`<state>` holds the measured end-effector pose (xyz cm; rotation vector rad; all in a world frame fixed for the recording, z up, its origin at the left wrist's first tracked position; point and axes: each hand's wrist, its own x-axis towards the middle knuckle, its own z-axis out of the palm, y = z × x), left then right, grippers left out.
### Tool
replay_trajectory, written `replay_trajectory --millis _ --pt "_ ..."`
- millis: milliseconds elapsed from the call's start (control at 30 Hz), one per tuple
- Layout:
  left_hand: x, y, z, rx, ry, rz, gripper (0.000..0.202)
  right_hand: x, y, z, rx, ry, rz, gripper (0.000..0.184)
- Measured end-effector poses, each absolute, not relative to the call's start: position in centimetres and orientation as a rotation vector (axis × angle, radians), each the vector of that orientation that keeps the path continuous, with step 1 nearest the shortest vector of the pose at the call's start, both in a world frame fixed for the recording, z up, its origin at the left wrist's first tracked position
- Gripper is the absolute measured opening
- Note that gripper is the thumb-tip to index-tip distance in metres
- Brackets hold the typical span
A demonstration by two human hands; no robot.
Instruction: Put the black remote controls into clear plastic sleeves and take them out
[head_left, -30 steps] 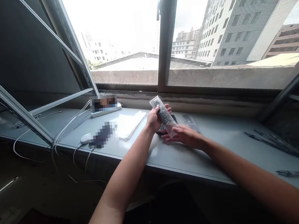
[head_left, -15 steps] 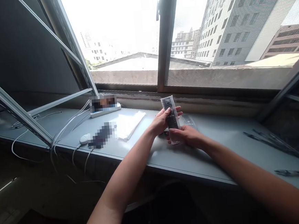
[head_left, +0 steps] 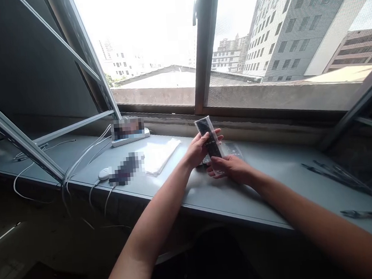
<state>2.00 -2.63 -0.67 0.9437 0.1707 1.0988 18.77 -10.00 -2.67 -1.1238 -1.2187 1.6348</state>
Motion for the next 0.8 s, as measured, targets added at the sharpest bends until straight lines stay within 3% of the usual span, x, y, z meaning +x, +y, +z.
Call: replay_trajectory --millis 600,700,800 --pt "2.0 -0.6 -1.6 0.809 0.602 1.119 0.029 18.0 -10.7 -3.5 -0.963 -1.706 1.370 0.056" --pt "2.0 -0.8 -1.5 0.814 0.578 1.050 0.032 18.1 -10.7 -3.6 -0.956 -1.918 1.102 0.046" --pt "1.8 -1.2 -1.1 0.869 0.505 0.933 0.038 18.5 -10.7 -3.6 -0.911 -2.152 0.611 0.033"
